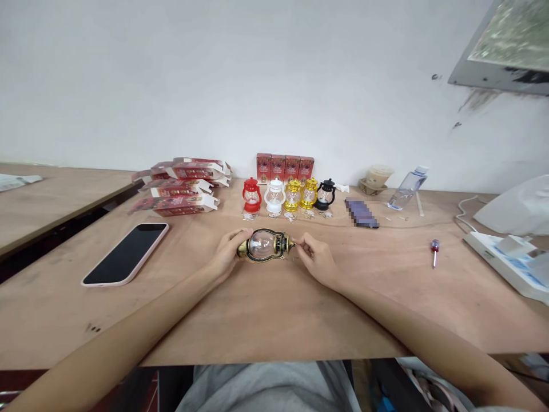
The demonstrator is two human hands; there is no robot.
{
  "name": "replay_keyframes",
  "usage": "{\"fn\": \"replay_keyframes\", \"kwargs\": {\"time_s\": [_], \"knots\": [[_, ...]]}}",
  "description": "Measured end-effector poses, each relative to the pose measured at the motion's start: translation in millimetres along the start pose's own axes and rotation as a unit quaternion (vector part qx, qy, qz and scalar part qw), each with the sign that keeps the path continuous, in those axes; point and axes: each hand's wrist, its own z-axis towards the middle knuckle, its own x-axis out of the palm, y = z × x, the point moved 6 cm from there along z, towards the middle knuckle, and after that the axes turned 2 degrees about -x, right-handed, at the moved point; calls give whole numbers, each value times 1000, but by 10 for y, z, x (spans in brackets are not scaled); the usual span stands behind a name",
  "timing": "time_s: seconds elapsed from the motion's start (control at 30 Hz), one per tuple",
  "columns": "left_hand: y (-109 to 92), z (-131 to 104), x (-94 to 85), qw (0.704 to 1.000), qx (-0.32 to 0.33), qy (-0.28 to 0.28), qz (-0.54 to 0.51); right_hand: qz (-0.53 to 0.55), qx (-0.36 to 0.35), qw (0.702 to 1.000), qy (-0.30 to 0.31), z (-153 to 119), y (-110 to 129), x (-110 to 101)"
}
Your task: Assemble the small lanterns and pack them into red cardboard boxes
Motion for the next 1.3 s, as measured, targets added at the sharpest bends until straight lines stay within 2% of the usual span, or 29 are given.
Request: {"fn": "replay_keyframes", "kwargs": {"time_s": [0.23,0.4,0.53,0.6,0.73,0.8,0.97,1.1,1.3], "knots": [[-171,-101,21,996,43,-48,60,-22,-21,999,25,96,-91,28],[-6,-97,47,999,3,-28,30,-97,-23,994,43,70,-190,108],[85,-126,66,999,-15,-36,17,-168,-20,982,79,38,-212,153],[67,-154,92,999,-6,-37,31,-200,-29,974,105,27,-196,170],[-52,-197,120,993,64,-47,85,-251,-50,955,148,9,-170,199],[-48,-192,120,993,65,-44,84,-261,-58,951,153,6,-171,207],[116,-154,103,999,-14,-41,19,-259,-58,956,123,17,-181,188],[138,-172,112,999,-15,-52,0,-223,-53,968,104,21,-157,155],[153,-170,182,998,-30,0,-62,-78,15,995,55,37,-166,68]]}}
